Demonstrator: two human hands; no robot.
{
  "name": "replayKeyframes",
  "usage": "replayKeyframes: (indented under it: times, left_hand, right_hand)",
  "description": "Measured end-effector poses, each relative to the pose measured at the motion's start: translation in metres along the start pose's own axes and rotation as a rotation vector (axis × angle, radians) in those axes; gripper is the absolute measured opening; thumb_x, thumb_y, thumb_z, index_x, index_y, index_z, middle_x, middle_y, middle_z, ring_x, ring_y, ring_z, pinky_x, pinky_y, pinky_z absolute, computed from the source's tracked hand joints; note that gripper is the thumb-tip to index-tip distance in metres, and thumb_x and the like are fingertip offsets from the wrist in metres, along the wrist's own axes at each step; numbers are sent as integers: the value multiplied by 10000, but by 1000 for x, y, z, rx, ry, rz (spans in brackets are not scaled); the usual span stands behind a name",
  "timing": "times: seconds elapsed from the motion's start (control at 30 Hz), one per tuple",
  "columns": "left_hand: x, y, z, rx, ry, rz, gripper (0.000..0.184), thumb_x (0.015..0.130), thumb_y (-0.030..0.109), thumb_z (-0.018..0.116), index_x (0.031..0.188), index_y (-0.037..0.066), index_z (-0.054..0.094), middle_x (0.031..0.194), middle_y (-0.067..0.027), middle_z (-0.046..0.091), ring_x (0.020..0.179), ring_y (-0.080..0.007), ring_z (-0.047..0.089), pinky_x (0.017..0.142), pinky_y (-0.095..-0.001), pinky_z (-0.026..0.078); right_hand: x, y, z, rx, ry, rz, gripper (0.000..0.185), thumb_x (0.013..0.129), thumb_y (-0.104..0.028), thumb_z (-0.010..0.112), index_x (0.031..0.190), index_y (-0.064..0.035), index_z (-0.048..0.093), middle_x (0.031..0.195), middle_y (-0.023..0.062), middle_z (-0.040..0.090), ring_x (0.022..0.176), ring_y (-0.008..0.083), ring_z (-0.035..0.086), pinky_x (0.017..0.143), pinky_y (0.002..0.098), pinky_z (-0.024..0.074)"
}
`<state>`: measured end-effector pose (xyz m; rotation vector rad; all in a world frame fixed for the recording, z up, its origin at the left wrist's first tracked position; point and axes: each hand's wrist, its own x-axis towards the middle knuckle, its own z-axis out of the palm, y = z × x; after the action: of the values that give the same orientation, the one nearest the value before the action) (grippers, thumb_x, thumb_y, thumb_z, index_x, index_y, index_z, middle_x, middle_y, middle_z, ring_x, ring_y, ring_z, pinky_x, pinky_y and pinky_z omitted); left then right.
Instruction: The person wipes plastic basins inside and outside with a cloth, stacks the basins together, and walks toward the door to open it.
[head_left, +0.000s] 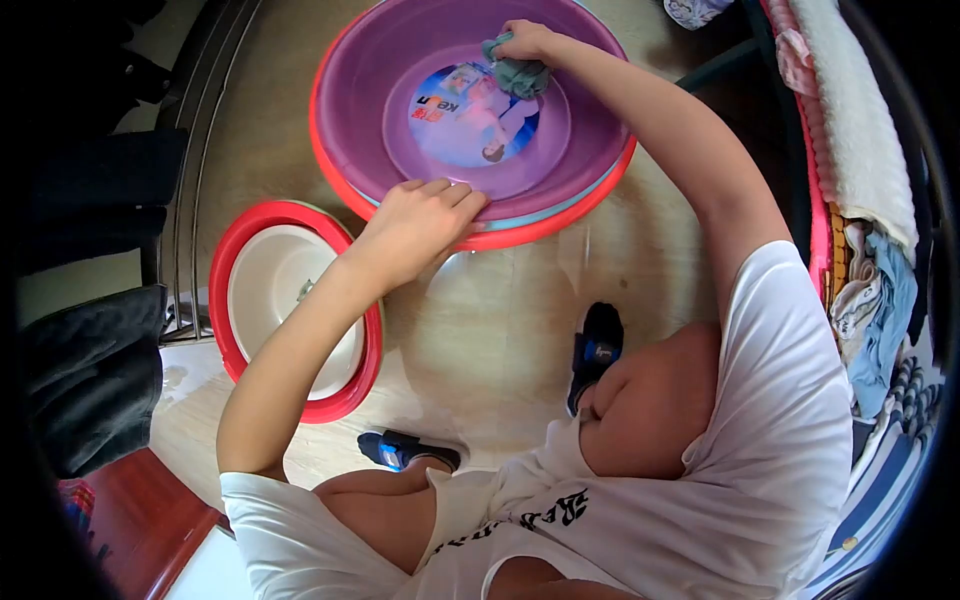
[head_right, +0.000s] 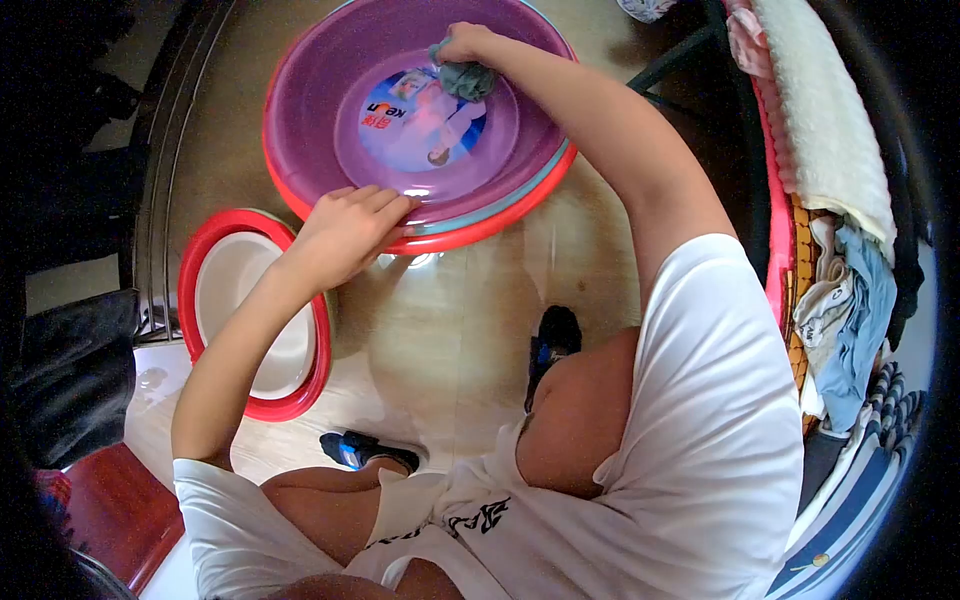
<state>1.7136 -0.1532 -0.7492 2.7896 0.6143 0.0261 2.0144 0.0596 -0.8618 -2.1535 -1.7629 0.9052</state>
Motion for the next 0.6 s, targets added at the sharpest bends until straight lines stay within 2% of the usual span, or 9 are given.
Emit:
replayKeyframes:
  times: [0.03, 0.2, 0.27, 0.3, 0.37, 0.4, 0.43, 0.53, 0.6]
  left_hand:
    - [-1, 3, -7, -20, 35, 4, 298, 916, 186, 674, 1184, 66, 622, 1064, -125, 674, 991, -334, 673, 854, -453, 545]
    - [-3, 16, -32, -87, 88, -27, 276, 893, 154, 687, 1145, 61, 626, 1023, -137, 665, 974, -337, 670, 835, -454, 543]
    - [-4, 20, -38, -72, 99, -27, 268, 884, 141, 692, 1132, 62, 627, 1009, -135, 663, 963, -334, 671, 824, -451, 543]
    - [-5, 21, -44, -34, 178, -17, 263, 867, 128, 706, 1113, 68, 633, 985, -120, 662, 940, -323, 673, 799, -442, 546]
    - [-3, 24, -61, -1, 253, -4, 258, 851, 115, 720, 1093, 74, 639, 960, -106, 662, 917, -312, 676, 774, -432, 549]
    - [-1, 24, -72, 66, 290, -1, 248, 838, 108, 733, 1068, 83, 645, 939, -90, 662, 889, -303, 676, 747, -422, 549]
    - [-1, 24, -83, 133, 330, 0, 239, 824, 100, 746, 1043, 92, 650, 918, -75, 663, 862, -293, 675, 719, -411, 550]
    - [-2, 9, -108, 124, 446, 53, 186, 830, 133, 769, 977, 84, 665, 866, -85, 675, 783, -291, 678, 675, -393, 537]
    - [-2, 1, -117, 73, 506, 57, 167, 854, 176, 780, 925, 65, 679, 795, -100, 670, 698, -292, 664, 624, -374, 508]
  right_hand:
    - [-3, -9, -3, -88, -26, -28, 649, 762, -332, 774, 1366, -143, 626, 1271, 158, 666, 1121, 325, 670, 931, 469, 567]
    - [-1, -41, -1, -30, -81, -82, 657, 761, -341, 769, 1375, -160, 622, 1278, 163, 657, 1176, 344, 641, 929, 536, 568]
    - [-10, -53, -2, 50, -256, 16, 673, 778, -359, 757, 1409, -191, 594, 1295, 152, 642, 1177, 351, 632, 909, 568, 572]
    - [-14, -58, -5, 52, -253, 20, 673, 778, -359, 757, 1409, -191, 594, 1295, 152, 642, 1177, 351, 632, 909, 568, 572]
    - [-27, -68, -16, 75, -290, 54, 554, 857, -347, 688, 1361, -124, 629, 1294, 132, 660, 1108, 389, 657, 847, 686, 535]
    - [-33, -72, -27, -30, -269, -3, 606, 875, -350, 679, 1433, -154, 546, 1390, 118, 595, 1140, 350, 638, 875, 654, 547]
    - [-42, -81, -42, 17, -391, -72, 407, 963, -405, 627, 1229, -106, 699, 1220, 140, 695, 1073, 300, 687, 928, 456, 578]
    - [-25, -81, -49, 82, -476, 45, 380, 912, -401, 662, 1184, -138, 701, 1134, 103, 690, 997, 243, 686, 862, 425, 574]
    - [-16, -79, -43, -133, -654, 51, 351, 918, -328, 665, 1204, -125, 674, 1125, 80, 683, 997, 210, 681, 843, 415, 573]
